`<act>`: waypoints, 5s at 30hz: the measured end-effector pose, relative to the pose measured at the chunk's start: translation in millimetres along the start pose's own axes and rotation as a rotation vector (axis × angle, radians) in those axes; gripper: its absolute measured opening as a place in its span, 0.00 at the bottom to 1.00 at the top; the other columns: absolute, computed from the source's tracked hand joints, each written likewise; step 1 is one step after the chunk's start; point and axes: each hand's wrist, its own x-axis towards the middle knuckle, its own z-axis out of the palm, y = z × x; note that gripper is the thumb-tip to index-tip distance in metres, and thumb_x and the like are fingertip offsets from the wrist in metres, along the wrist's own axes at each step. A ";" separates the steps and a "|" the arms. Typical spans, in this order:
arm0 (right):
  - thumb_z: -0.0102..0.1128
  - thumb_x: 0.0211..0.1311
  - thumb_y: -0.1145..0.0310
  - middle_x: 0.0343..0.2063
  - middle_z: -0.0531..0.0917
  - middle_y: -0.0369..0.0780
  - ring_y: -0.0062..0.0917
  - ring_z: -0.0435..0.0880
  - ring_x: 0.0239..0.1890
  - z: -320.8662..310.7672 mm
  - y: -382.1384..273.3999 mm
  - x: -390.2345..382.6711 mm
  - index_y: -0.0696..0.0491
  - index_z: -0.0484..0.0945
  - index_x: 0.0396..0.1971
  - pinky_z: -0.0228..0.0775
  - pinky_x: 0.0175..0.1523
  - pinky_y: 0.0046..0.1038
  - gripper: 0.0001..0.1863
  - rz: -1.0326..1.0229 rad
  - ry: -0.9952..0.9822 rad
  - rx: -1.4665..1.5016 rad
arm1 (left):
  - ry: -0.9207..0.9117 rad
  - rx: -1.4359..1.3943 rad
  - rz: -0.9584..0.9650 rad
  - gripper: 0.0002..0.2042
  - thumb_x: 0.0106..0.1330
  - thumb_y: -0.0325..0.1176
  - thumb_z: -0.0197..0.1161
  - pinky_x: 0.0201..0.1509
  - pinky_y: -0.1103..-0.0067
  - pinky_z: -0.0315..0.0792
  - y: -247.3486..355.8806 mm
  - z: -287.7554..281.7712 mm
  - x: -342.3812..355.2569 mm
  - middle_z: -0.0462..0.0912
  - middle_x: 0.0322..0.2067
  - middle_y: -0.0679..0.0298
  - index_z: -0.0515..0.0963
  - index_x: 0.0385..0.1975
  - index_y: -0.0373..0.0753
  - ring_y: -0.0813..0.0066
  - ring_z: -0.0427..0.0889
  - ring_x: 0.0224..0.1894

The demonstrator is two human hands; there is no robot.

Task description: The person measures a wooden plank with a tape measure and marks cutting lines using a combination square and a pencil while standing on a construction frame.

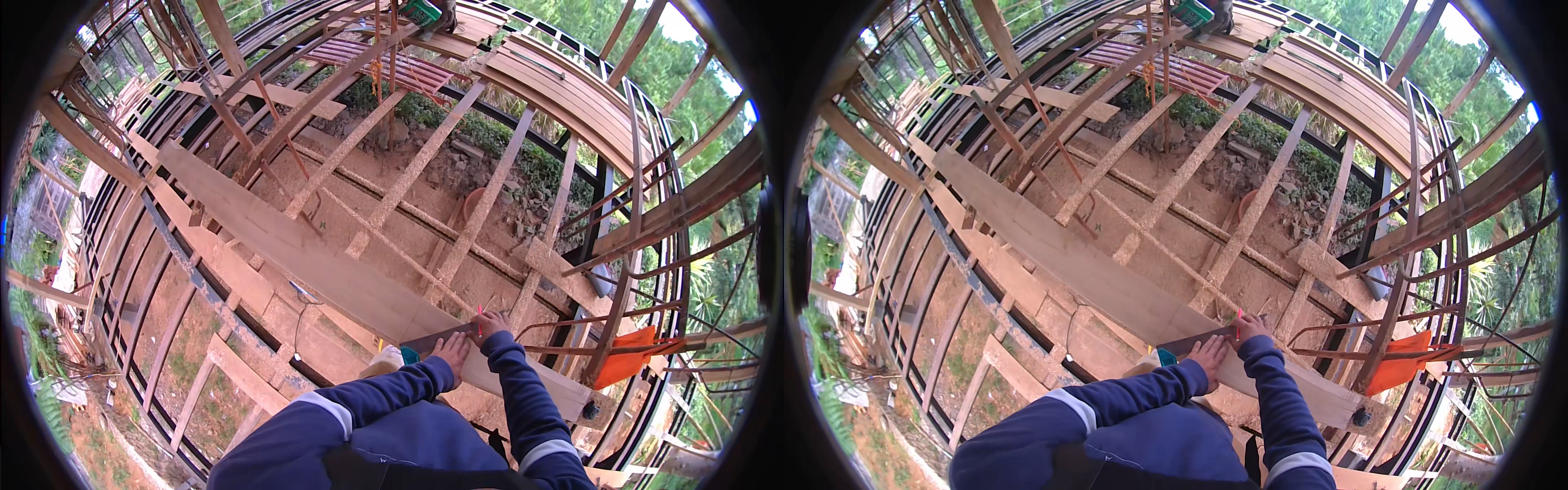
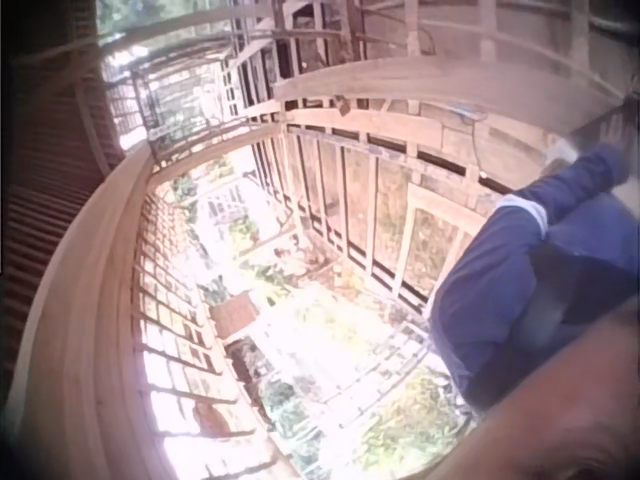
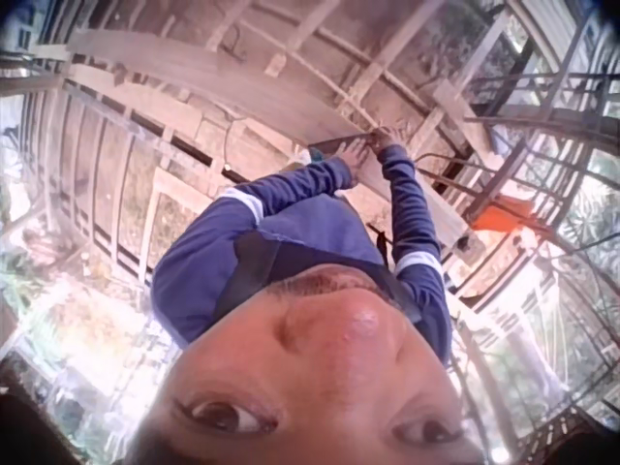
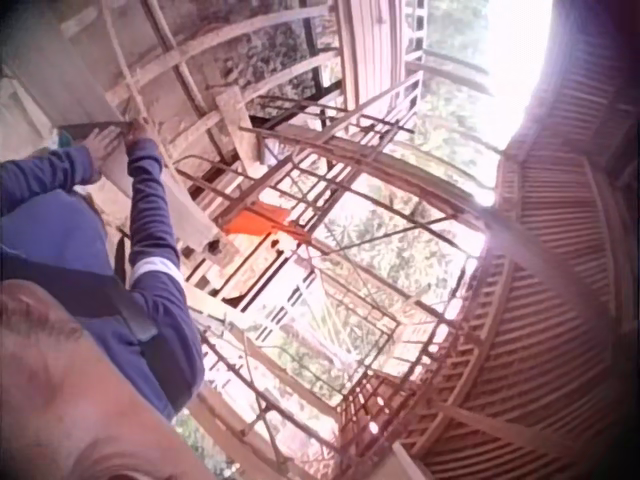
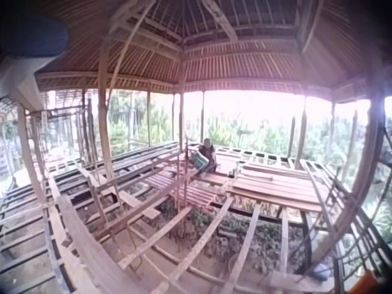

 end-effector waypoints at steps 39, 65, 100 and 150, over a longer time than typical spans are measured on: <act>0.67 0.48 0.55 0.34 0.81 0.39 0.38 0.77 0.42 -1.6 -2.1 7.2 0.48 0.78 0.38 0.62 0.53 0.38 0.18 -0.214 0.004 0.013 | 0.786 -1.378 -0.938 0.19 0.66 0.45 0.59 0.19 0.77 0.72 -54.9 56.8 -33.0 0.75 0.18 0.60 0.65 0.31 0.33 0.75 0.77 0.16; 0.68 0.49 0.55 0.38 0.81 0.41 0.38 0.76 0.46 -1.0 -0.5 8.1 0.50 0.79 0.40 0.61 0.56 0.39 0.20 -0.251 0.005 0.060 | 0.813 -1.335 -0.970 0.17 0.66 0.43 0.60 0.18 0.78 0.72 -56.9 62.7 -32.0 0.75 0.18 0.62 0.68 0.33 0.34 0.77 0.76 0.15; 0.58 0.55 0.76 0.41 0.81 0.46 0.39 0.79 0.43 16.2 -76.5 9.9 0.56 0.78 0.43 0.71 0.48 0.32 0.14 -0.675 -0.052 0.607 | 0.845 -1.334 -0.952 0.18 0.65 0.45 0.61 0.20 0.78 0.73 -58.0 68.3 -27.3 0.79 0.20 0.60 0.70 0.34 0.34 0.74 0.78 0.17; 0.62 0.54 0.71 0.23 0.81 0.41 0.29 0.81 0.25 -29.1 -33.1 66.2 0.55 0.82 0.33 0.72 0.32 0.27 0.07 -0.552 -0.437 0.615 | 0.802 -1.286 -1.025 0.19 0.65 0.45 0.60 0.22 0.74 0.75 -56.3 60.1 -25.0 0.76 0.18 0.58 0.67 0.32 0.33 0.69 0.80 0.17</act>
